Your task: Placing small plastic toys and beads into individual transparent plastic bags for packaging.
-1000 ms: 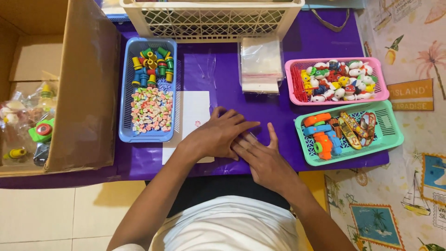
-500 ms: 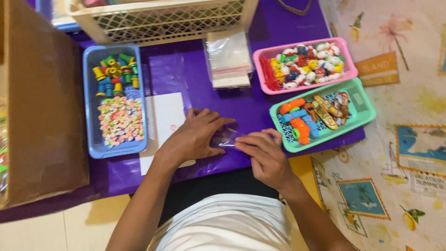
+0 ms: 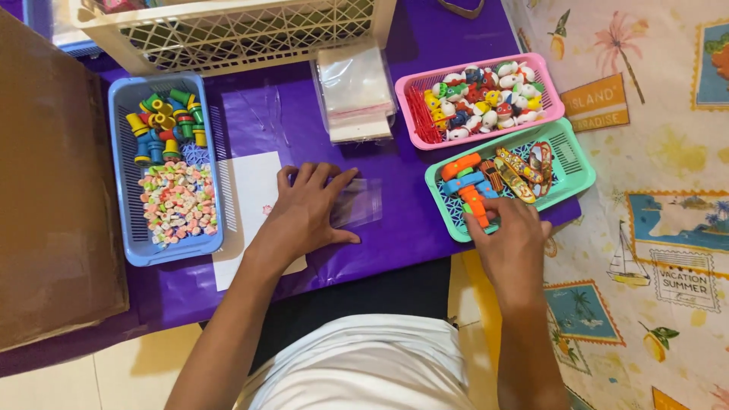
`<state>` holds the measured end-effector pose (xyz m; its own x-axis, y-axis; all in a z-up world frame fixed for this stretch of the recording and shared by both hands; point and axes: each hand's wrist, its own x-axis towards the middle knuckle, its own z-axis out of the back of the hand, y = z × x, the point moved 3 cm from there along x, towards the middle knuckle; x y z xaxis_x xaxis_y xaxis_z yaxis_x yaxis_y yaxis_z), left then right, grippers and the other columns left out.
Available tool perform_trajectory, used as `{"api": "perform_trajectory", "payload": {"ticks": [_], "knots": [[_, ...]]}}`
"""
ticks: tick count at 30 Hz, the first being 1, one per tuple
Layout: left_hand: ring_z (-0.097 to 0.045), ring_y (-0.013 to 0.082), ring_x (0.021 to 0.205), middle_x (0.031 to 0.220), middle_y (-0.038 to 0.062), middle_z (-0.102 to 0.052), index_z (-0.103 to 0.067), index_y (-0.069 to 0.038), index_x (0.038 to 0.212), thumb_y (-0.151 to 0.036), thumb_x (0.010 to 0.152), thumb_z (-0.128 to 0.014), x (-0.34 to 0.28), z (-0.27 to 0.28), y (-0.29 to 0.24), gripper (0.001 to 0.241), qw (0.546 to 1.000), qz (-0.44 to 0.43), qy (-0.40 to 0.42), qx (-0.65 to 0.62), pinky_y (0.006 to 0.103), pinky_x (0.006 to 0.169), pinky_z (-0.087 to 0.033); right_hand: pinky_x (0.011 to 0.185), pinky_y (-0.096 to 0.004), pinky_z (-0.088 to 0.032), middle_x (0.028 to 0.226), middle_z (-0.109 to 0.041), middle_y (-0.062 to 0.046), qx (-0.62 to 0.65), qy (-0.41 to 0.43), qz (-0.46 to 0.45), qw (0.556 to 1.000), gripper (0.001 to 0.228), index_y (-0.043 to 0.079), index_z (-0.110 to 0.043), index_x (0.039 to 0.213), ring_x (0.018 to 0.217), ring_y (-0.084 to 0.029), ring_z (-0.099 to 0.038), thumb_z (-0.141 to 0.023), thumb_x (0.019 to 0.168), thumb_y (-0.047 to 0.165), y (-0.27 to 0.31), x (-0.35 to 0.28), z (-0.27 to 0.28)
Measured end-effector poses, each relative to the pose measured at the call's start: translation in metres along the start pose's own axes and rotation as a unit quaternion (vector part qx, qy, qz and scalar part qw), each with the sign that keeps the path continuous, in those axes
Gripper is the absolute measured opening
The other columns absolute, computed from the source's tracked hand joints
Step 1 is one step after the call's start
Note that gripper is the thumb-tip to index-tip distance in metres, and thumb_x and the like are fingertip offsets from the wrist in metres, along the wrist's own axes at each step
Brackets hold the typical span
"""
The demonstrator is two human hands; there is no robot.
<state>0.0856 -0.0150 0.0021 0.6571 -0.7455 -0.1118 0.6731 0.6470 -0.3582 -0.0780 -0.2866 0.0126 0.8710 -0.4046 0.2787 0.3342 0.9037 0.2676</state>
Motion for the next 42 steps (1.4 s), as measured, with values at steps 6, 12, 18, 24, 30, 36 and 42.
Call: {"api": "perform_trajectory", "payload": {"ticks": [6,12,18,24,30,36,42], "knots": [[-0.042,0.0283,0.131,0.134,0.005,-0.052,-0.042,-0.024,0.157,-0.064,0.06,-0.091,-0.003,0.003,0.001,0.116,0.999,0.019,0.041,-0.009,0.0582,0.112,-0.021,0.077,-0.047,-0.045,0.082,-0.064,-0.007,0.035,0.003,-0.018,0.999,0.025,0.009,-0.07,0.097,0.085,-0.034,-0.066,-0.082,0.086,0.027,-0.004,0.005,0.001],[-0.042,0.034,0.131,0.134,0.01,-0.051,-0.042,-0.02,0.157,-0.061,0.057,-0.094,-0.008,0.0,0.006,0.12,1.0,-0.004,-0.001,-0.03,0.0624,0.11,-0.023,0.073,-0.034,-0.048,0.086,-0.065,-0.008,0.203,-0.011,-0.076,0.976,0.023,0.006,-0.071,0.108,0.079,-0.022,-0.064,-0.082,0.089,0.015,0.0,0.001,0.018],[-0.033,0.0422,0.137,0.142,0.016,-0.046,-0.043,-0.015,0.156,-0.067,0.054,-0.092,-0.023,0.017,-0.008,0.124,0.993,-0.033,-0.088,-0.07,0.067,0.109,-0.019,0.077,-0.033,-0.05,0.094,-0.066,-0.014,0.366,-0.004,-0.064,0.928,0.025,-0.001,-0.069,0.118,0.083,-0.02,-0.06,-0.074,0.095,0.007,0.013,0.004,0.012],[-0.067,0.0264,0.109,0.123,0.008,-0.068,-0.059,-0.015,0.143,-0.034,0.078,-0.087,-0.051,0.042,-0.04,0.073,0.854,-0.091,-0.218,-0.464,0.0413,0.092,-0.055,0.084,-0.037,-0.063,0.11,-0.058,-0.016,0.582,0.152,0.063,0.797,0.033,-0.01,-0.063,0.122,0.097,-0.022,-0.073,-0.07,0.092,0.002,0.109,0.006,0.001],[-0.071,0.0177,0.087,0.104,0.006,-0.075,-0.079,-0.011,0.114,-0.017,0.073,-0.09,-0.088,0.056,-0.024,0.043,0.792,-0.044,-0.335,-0.509,0.0311,0.084,-0.06,0.085,-0.034,-0.058,0.099,-0.068,-0.011,0.469,0.045,0.242,0.848,0.032,0.002,-0.078,0.111,0.093,-0.023,-0.07,-0.087,0.08,0.007,0.173,0.015,0.037],[-0.076,0.0249,0.091,0.097,0.011,-0.078,-0.081,-0.006,0.104,-0.008,0.066,-0.092,-0.124,0.069,-0.011,0.039,0.759,-0.066,-0.412,-0.499,0.0395,0.085,-0.062,0.079,-0.037,-0.063,0.096,-0.073,-0.018,0.563,0.069,0.287,0.772,0.025,-0.002,-0.078,0.104,0.089,-0.027,-0.075,-0.082,0.081,0.008,0.206,0.018,0.03],[-0.077,0.0277,0.089,0.093,0.012,-0.078,-0.081,-0.006,0.102,-0.01,0.066,-0.092,-0.152,0.079,-0.001,0.038,0.766,-0.053,-0.452,-0.455,0.0416,0.083,-0.063,0.078,-0.036,-0.064,0.094,-0.074,-0.017,0.588,0.074,0.314,0.741,0.024,-0.003,-0.077,0.104,0.088,-0.026,-0.076,-0.08,0.084,0.012,0.23,0.013,0.024]]}}
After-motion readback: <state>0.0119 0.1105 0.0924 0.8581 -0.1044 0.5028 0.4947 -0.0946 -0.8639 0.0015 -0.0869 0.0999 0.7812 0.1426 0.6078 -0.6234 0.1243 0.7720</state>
